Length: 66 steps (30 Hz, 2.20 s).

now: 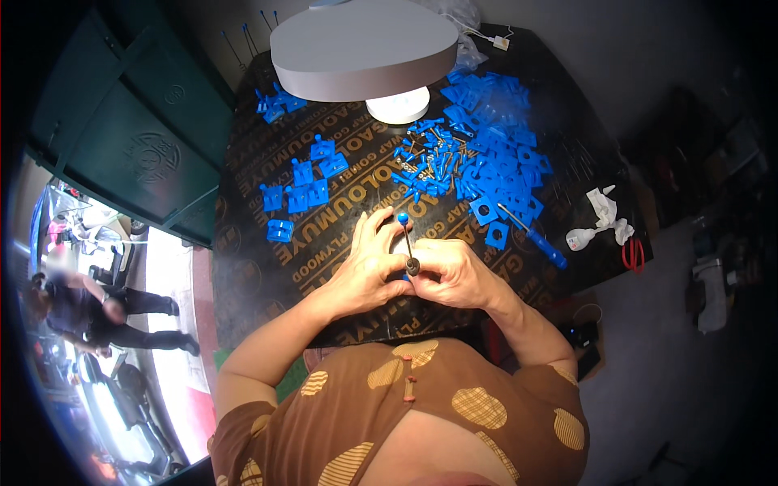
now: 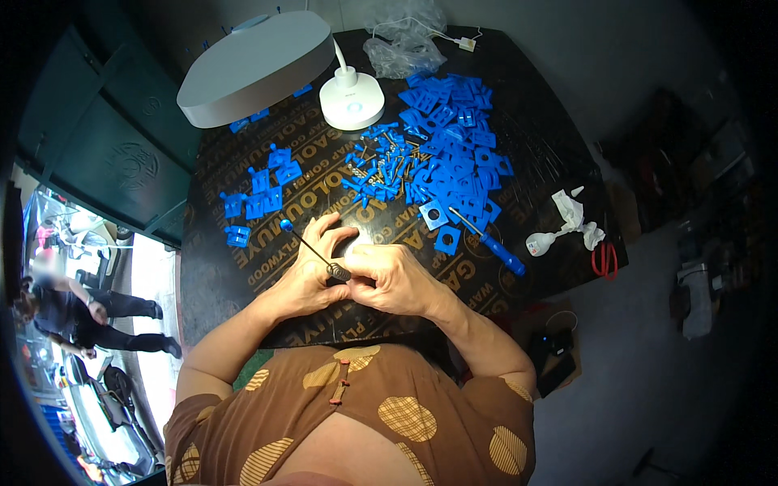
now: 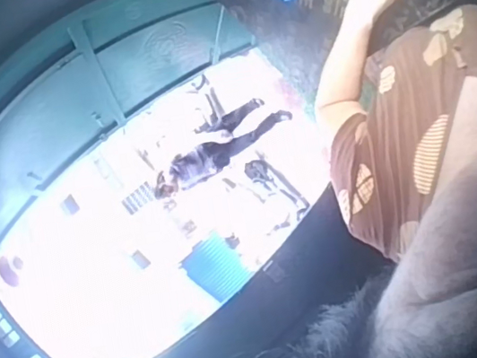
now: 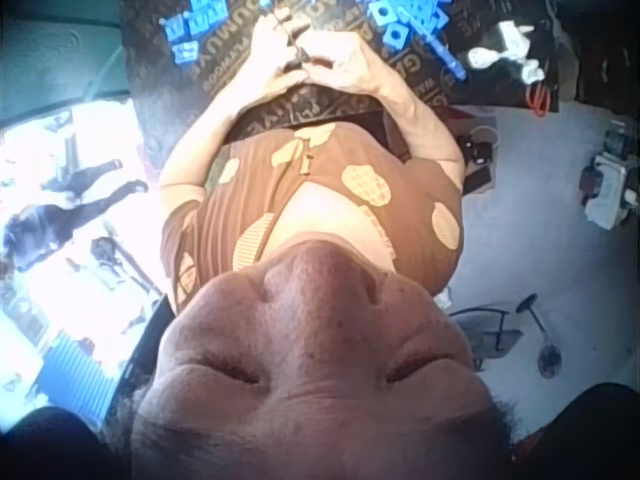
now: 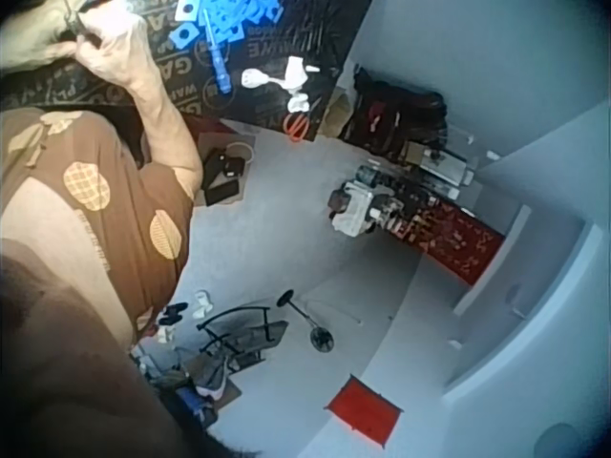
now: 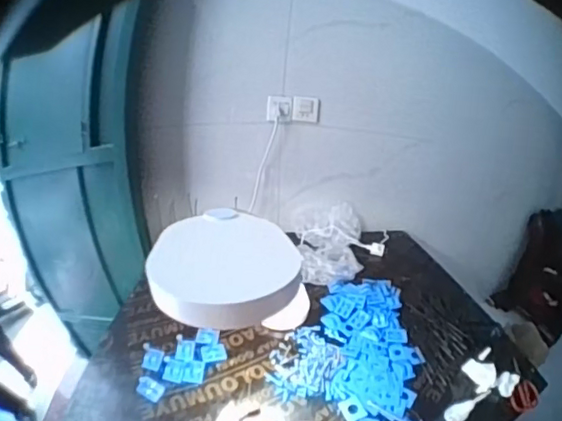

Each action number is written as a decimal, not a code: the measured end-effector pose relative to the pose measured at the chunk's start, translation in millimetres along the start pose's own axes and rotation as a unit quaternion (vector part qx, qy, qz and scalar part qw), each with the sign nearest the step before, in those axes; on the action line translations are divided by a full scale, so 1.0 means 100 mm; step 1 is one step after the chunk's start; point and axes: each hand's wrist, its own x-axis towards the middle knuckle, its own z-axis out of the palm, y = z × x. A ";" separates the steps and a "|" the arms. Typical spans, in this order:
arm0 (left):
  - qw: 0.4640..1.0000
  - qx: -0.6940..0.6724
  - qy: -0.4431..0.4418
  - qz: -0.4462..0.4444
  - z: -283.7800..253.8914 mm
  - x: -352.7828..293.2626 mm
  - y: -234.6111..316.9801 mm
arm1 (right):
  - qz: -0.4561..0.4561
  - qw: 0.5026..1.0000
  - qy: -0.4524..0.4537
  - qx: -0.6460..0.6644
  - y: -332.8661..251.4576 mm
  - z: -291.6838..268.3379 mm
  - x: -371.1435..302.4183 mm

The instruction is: The person picks up a blue plastic piece and a metal spring, then inserts the spring into the plastic piece by hand. They pick up a blue plastic pin and push it into the assembly, then place the completed unit onto the table.

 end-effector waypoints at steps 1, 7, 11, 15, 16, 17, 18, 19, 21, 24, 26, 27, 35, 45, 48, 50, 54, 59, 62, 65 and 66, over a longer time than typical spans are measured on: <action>1.000 -0.002 0.001 0.000 0.00 0.00 0.00 | 0.000 1.000 0.001 0.000 0.00 0.00 0.00; 1.000 -0.010 0.005 0.000 0.00 -0.01 0.02 | 0.007 1.000 -0.003 0.010 -0.04 -0.01 0.01; 1.000 -0.012 0.004 0.006 0.00 -0.01 0.00 | 0.023 1.000 -0.017 0.011 -0.06 -0.03 0.02; 1.000 -0.010 0.001 0.011 0.01 -0.02 -0.02 | 0.024 0.999 -0.007 0.026 -0.06 -0.02 0.01; 1.000 -0.009 0.002 0.016 0.02 -0.02 -0.04 | 0.027 0.999 -0.010 0.026 -0.06 -0.02 0.01; 1.000 -0.007 0.002 0.021 0.03 -0.03 -0.05 | 0.030 0.999 -0.013 0.026 -0.07 -0.02 0.01; 1.000 -0.006 0.003 0.022 0.02 -0.03 -0.05 | 0.029 0.999 -0.013 0.025 -0.06 -0.02 0.00; 1.000 -0.002 0.003 0.022 0.02 -0.02 -0.04 | 0.027 0.999 -0.014 0.022 -0.04 -0.01 0.00; 1.000 0.002 0.005 0.023 0.03 -0.03 -0.03 | 0.023 0.999 -0.015 0.017 -0.03 0.00 -0.02; 1.000 -0.003 0.010 0.025 0.05 -0.03 -0.04 | 0.025 0.999 -0.004 0.029 -0.02 0.01 -0.02; 1.000 -0.011 0.010 0.024 0.05 -0.04 -0.04 | 0.013 0.999 0.012 0.034 0.02 0.04 -0.03; 1.000 -0.009 0.013 0.025 0.06 -0.04 -0.06 | 0.010 0.999 0.010 0.032 0.04 0.05 -0.03; 0.999 0.002 0.013 0.036 0.09 -0.07 -0.08 | 0.033 0.999 0.000 0.043 0.03 0.05 -0.05; 0.997 0.001 -0.009 0.072 -0.03 -0.09 -0.10 | 0.037 0.997 0.007 0.067 0.10 0.10 -0.09; 0.996 -0.024 -0.020 0.085 -0.14 -0.08 -0.15 | 0.061 0.993 0.010 0.104 -0.01 0.10 -0.05; 0.998 -0.028 -0.007 0.063 -0.22 -0.04 -0.17 | 0.062 0.993 0.007 0.096 0.08 0.11 -0.07; 0.998 -0.040 0.011 0.054 -0.47 0.02 -0.09 | 0.069 0.995 -0.007 0.072 -0.01 0.05 -0.04; 0.979 -0.197 0.040 -0.028 -0.53 0.13 -0.04 | 0.077 0.993 -0.001 0.085 0.06 0.06 -0.06; 0.970 -0.226 0.087 -0.025 -0.48 0.10 -0.03 | 0.088 0.992 -0.008 0.092 0.09 0.07 -0.08; 0.960 -0.238 0.149 -0.006 -0.34 0.03 -0.10 | 0.063 0.996 -0.005 0.067 0.04 0.07 -0.07; 0.954 -0.249 0.165 -0.012 -0.29 0.01 -0.11 | 0.052 0.997 -0.005 0.049 0.03 0.05 -0.06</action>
